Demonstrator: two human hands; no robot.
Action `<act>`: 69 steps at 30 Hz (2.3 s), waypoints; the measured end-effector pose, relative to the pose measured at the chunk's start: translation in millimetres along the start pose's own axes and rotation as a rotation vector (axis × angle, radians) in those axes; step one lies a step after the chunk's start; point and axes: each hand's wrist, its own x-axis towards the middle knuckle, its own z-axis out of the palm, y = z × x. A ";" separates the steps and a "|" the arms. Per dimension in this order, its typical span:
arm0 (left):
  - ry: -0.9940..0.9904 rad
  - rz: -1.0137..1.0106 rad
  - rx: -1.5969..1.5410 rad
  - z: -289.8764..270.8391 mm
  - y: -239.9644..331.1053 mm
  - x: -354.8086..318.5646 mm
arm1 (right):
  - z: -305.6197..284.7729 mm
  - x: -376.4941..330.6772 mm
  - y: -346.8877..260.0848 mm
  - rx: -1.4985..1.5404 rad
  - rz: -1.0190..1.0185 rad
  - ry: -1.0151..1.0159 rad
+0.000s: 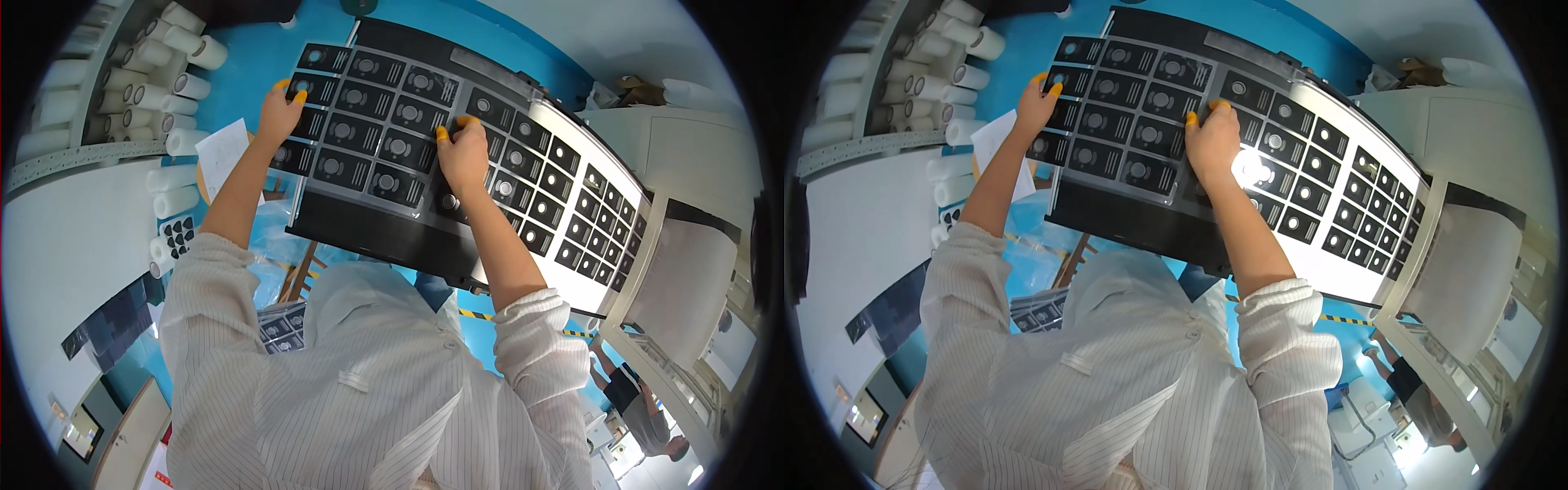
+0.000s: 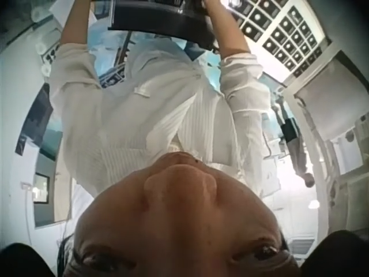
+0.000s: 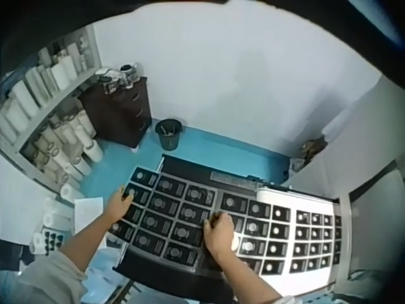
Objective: Placing components onto a template, operating a machine's touchscreen interface, and packaging sheets into bags.
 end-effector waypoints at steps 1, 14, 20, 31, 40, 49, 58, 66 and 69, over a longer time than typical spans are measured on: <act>0.006 0.001 -0.002 3.3 -7.5 -1.0 | 2.6 4.9 -2.7 0.030 -0.008 0.093; -0.080 0.640 0.350 50.1 112.2 -89.0 | 14.8 80.9 -17.3 0.020 0.240 0.085; -0.145 0.584 0.371 61.4 114.8 -97.2 | 15.5 67.9 -36.7 -0.101 0.215 0.130; -0.128 0.605 0.370 65.9 113.4 -96.3 | 19.5 43.3 -25.4 -0.057 0.216 0.077; -0.155 0.673 0.374 66.9 115.0 -91.1 | 17.8 48.7 -23.5 0.039 0.363 0.209; -0.261 0.738 0.356 62.9 126.5 -69.5 | 32.4 32.1 -10.1 -0.288 -0.260 0.322; 0.034 0.951 0.154 84.2 131.5 -46.7 | 19.8 27.0 -6.2 -0.023 -0.580 0.044; -0.023 1.119 0.127 78.6 97.7 -18.8 | -1.4 20.2 9.3 -0.754 -0.590 -0.049; -0.130 1.156 0.191 41.8 65.9 -17.2 | -4.1 13.8 9.5 -0.728 -0.545 -0.077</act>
